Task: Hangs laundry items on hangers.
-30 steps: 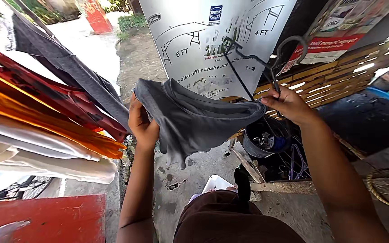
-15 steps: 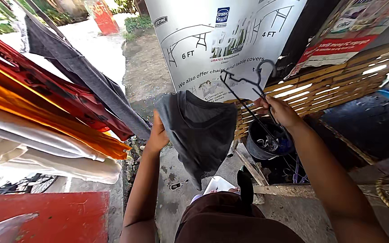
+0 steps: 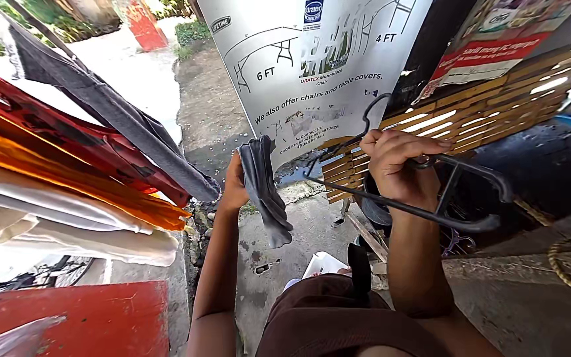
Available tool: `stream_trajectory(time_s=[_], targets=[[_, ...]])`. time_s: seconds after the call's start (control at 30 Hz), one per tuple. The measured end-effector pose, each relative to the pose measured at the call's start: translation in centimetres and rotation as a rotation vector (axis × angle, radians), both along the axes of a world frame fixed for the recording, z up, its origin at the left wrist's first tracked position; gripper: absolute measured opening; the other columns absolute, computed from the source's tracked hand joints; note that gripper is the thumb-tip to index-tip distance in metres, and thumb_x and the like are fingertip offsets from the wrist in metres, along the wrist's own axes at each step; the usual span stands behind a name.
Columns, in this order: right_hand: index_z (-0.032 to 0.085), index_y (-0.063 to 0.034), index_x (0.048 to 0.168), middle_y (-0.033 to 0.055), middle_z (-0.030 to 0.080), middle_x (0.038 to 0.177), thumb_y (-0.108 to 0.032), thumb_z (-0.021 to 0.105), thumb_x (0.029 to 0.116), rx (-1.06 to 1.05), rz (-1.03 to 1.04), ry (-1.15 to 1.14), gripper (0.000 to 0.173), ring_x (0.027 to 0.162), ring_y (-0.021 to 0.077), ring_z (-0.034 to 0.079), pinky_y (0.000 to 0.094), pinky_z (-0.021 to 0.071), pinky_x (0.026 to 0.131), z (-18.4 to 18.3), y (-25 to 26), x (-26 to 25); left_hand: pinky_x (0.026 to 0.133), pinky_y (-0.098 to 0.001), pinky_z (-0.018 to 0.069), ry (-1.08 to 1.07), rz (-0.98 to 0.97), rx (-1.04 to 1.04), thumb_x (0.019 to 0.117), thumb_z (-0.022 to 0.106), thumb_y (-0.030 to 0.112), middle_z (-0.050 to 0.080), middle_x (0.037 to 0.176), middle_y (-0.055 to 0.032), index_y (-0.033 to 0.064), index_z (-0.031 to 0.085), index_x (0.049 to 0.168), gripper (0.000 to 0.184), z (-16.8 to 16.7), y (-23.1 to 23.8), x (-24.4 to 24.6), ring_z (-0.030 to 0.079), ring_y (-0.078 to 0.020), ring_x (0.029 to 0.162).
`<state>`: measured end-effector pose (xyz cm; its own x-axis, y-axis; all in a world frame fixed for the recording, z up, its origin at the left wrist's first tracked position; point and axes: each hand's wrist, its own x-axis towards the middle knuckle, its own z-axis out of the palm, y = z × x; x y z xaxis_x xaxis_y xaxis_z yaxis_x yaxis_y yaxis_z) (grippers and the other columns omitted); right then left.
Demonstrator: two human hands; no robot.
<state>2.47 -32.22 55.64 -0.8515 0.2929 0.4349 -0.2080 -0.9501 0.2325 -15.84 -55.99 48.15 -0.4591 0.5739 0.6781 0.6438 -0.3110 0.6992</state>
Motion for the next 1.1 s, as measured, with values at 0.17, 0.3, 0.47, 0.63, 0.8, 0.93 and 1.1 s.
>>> stream_trajectory(time_s=[0.17,0.3,0.47,0.63,0.8,0.93,1.1], targets=[[0.062,-0.0038,0.063,-0.0008,0.060,0.054,-0.043,0.027,0.1101,0.046,-0.081,0.041,0.070,0.055,0.0029,0.063,0.0133,0.0507,0.057,1.2,-2.7,-0.4,0.105,-0.0225,0.0484,0.034,-0.090,-0.073,0.0726,0.089,0.042,0.060,0.130,0.0141,0.0157,0.052,0.138,0.080,-1.1,0.7,-0.2,0.055,0.0036,0.121],[0.060,-0.0057,0.059,0.0017,0.060,0.054,-0.039,0.024,0.1109,0.180,-0.309,-0.009,0.071,0.061,0.0086,0.065,0.0212,0.0547,0.075,0.4,-2.5,-1.1,0.103,-0.0240,0.0504,0.083,-0.137,-0.123,0.0721,0.090,0.040,0.061,0.127,0.0096,0.0112,0.053,0.135,0.078,-1.1,1.7,1.0,0.057,0.0023,0.119],[0.063,-0.0037,0.068,0.0012,0.064,0.059,-0.025,0.032,0.1113,-0.138,-0.117,-0.165,0.058,0.059,0.0048,0.065,0.0137,0.0544,0.064,-1.3,-3.9,-1.6,0.107,-0.0250,0.0472,0.200,-0.117,-0.060,0.0757,0.087,0.039,0.059,0.133,0.0083,0.0110,0.050,0.139,0.079,-0.2,2.9,2.2,0.054,0.0008,0.125],[0.054,-0.0160,0.084,-0.0064,0.062,0.067,-0.024,0.027,0.1123,-0.096,-0.411,-0.869,0.040,0.065,0.0045,0.065,0.0194,0.0572,0.070,-3.5,-6.2,-4.8,0.100,-0.0170,0.0494,0.154,0.010,0.092,0.0776,0.084,0.050,0.060,0.129,0.0228,0.0252,0.048,0.141,0.077,1.6,2.7,4.3,0.056,0.0099,0.118],[0.048,-0.0247,0.114,-0.0110,0.070,0.096,-0.030,0.048,0.1090,0.567,-0.851,-0.669,0.008,0.096,0.0091,0.072,0.0340,0.0587,0.095,-8.3,-7.2,-6.0,0.100,-0.0152,0.0486,0.155,-0.008,0.158,0.0829,0.082,0.043,0.059,0.131,0.0246,0.0290,0.047,0.143,0.071,2.5,3.2,5.1,0.055,0.0102,0.118],[0.061,-0.0152,0.111,-0.0032,0.072,0.108,-0.008,0.051,0.1057,0.756,-0.717,-0.679,0.013,0.104,0.0099,0.070,0.0296,0.0586,0.093,-6.4,-6.3,-4.7,0.097,-0.0224,0.0548,0.042,0.064,-0.028,0.0806,0.084,0.022,0.065,0.121,0.0174,0.0210,0.058,0.130,0.056,2.7,2.1,3.5,0.062,0.0043,0.111],[0.063,-0.0091,0.108,0.0016,0.072,0.104,0.004,0.047,0.1033,0.759,-0.621,-0.697,0.021,0.099,0.0144,0.073,0.0323,0.0615,0.090,-5.7,-6.2,-4.4,0.096,-0.0626,0.0500,-0.064,0.434,-0.920,0.0875,0.081,0.020,0.070,0.115,-0.0242,-0.0038,0.069,0.119,0.041,5.0,-1.9,1.6,0.066,-0.0396,0.110]])
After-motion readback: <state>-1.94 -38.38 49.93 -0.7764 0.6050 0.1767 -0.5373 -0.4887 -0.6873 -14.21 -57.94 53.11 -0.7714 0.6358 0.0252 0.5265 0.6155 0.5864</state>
